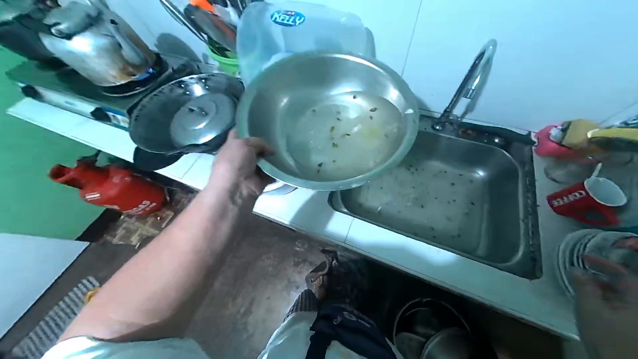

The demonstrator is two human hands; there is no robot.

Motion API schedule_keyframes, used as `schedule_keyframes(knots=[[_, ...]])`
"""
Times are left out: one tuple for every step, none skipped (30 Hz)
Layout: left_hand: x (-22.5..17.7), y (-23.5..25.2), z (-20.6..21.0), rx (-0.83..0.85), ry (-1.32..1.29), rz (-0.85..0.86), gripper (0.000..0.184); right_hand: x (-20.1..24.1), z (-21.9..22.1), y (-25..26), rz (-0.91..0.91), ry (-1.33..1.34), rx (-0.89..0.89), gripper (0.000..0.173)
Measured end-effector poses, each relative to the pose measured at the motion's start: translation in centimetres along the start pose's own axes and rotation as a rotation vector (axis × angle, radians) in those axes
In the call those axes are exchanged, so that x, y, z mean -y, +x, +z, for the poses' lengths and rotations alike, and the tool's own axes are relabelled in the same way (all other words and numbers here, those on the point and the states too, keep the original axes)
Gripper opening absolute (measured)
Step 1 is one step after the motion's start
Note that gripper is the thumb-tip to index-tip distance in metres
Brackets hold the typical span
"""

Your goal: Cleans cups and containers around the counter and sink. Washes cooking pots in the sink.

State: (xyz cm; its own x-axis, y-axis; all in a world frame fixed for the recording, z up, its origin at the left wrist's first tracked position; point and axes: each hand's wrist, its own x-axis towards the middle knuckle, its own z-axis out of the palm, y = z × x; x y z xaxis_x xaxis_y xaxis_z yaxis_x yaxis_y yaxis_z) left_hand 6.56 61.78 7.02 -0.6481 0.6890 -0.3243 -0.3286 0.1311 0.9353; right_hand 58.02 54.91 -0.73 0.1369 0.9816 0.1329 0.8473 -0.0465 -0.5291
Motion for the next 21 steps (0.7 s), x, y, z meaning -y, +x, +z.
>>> schedule_keyframes(knots=[[-1.2, 0.1, -1.4, -0.034, 0.010, 0.033, 0.065, 1.6, 1.7, -0.6, 0.006, 0.097, 0.050, 0.047], [-2.3, 0.3, -2.7, -0.069, 0.022, 0.071, 0.065, 2.9, 3.5, -1.1, 0.011, 0.171, 0.097, 0.045], [-3.3, 0.5, -4.1, -0.092, 0.040, 0.104, 0.066, 3.9, 5.5, -1.6, 0.019, 0.221, 0.138, 0.044], [-4.2, 0.8, -5.6, -0.113, 0.063, 0.136, 0.068, 4.9, 7.7, -2.0, 0.026, 0.256, 0.168, 0.042], [-5.0, 1.3, -7.0, -0.129, 0.089, 0.164, 0.071, 5.8, 9.8, -2.3, 0.026, 0.276, 0.187, 0.041], [-5.7, 1.8, -8.3, -0.146, 0.122, 0.185, 0.072, 6.5, 11.9, -2.6, 0.022, 0.296, 0.202, 0.039], [-6.3, 2.3, -9.5, -0.165, 0.155, 0.203, 0.071, 7.2, 13.8, -2.7, 0.018, 0.305, 0.216, 0.037], [-6.7, 2.9, -10.7, -0.178, 0.182, 0.217, 0.070, 7.9, 15.6, -2.7, 0.012, 0.296, 0.221, 0.035], [-7.1, 3.4, -12.0, -0.189, 0.211, 0.229, 0.069, 8.4, 17.2, -2.6, -0.006, 0.267, 0.215, 0.035], [-7.3, 3.9, -13.2, -0.200, 0.242, 0.239, 0.069, 8.7, 18.6, -2.5, -0.030, 0.233, 0.205, 0.034], [-7.5, 4.4, -14.3, -0.212, 0.269, 0.253, 0.070, 9.1, 19.8, -2.3, -0.054, 0.198, 0.187, 0.035], [-7.7, 5.0, -15.2, -0.222, 0.295, 0.273, 0.070, 9.3, 20.9, -1.9, -0.078, 0.166, 0.162, 0.035], [-7.8, 5.6, -16.2, -0.225, 0.316, 0.292, 0.070, 9.4, 21.9, -1.6, -0.096, 0.138, 0.140, 0.035], [-7.8, 6.4, -17.0, -0.223, 0.337, 0.309, 0.069, 9.6, 22.6, -1.3, -0.093, 0.120, 0.131, 0.034], [-7.9, 7.2, -17.8, -0.223, 0.354, 0.322, 0.069, 9.8, 23.2, -1.0, -0.079, 0.110, 0.129, 0.033], [-7.9, 7.9, -18.4, -0.220, 0.371, 0.327, 0.070, 9.9, 23.7, -0.6, -0.064, 0.101, 0.126, 0.032], [-8.0, 8.6, -18.8, -0.213, 0.387, 0.321, 0.071, 9.8, 24.1, -0.4, -0.050, 0.091, 0.126, 0.031], [-8.1, 9.2, -19.1, -0.203, 0.406, 0.320, 0.072, 9.8, 24.6, -0.2, -0.039, 0.072, 0.128, 0.031], [-8.2, 9.8, -19.3, -0.192, 0.424, 0.322, 0.071, 9.7, 25.1, -0.1, -0.031, 0.055, 0.127, 0.031], [-8.3, 10.4, -19.4, -0.182, 0.444, 0.327, 0.070, 9.5, 25.6, -0.1, -0.031, 0.032, 0.121, 0.032], [-8.4, 10.9, -19.4, -0.169, 0.465, 0.329, 0.068, 9.3, 26.0, -0.1, -0.039, 0.010, 0.105, 0.033]])
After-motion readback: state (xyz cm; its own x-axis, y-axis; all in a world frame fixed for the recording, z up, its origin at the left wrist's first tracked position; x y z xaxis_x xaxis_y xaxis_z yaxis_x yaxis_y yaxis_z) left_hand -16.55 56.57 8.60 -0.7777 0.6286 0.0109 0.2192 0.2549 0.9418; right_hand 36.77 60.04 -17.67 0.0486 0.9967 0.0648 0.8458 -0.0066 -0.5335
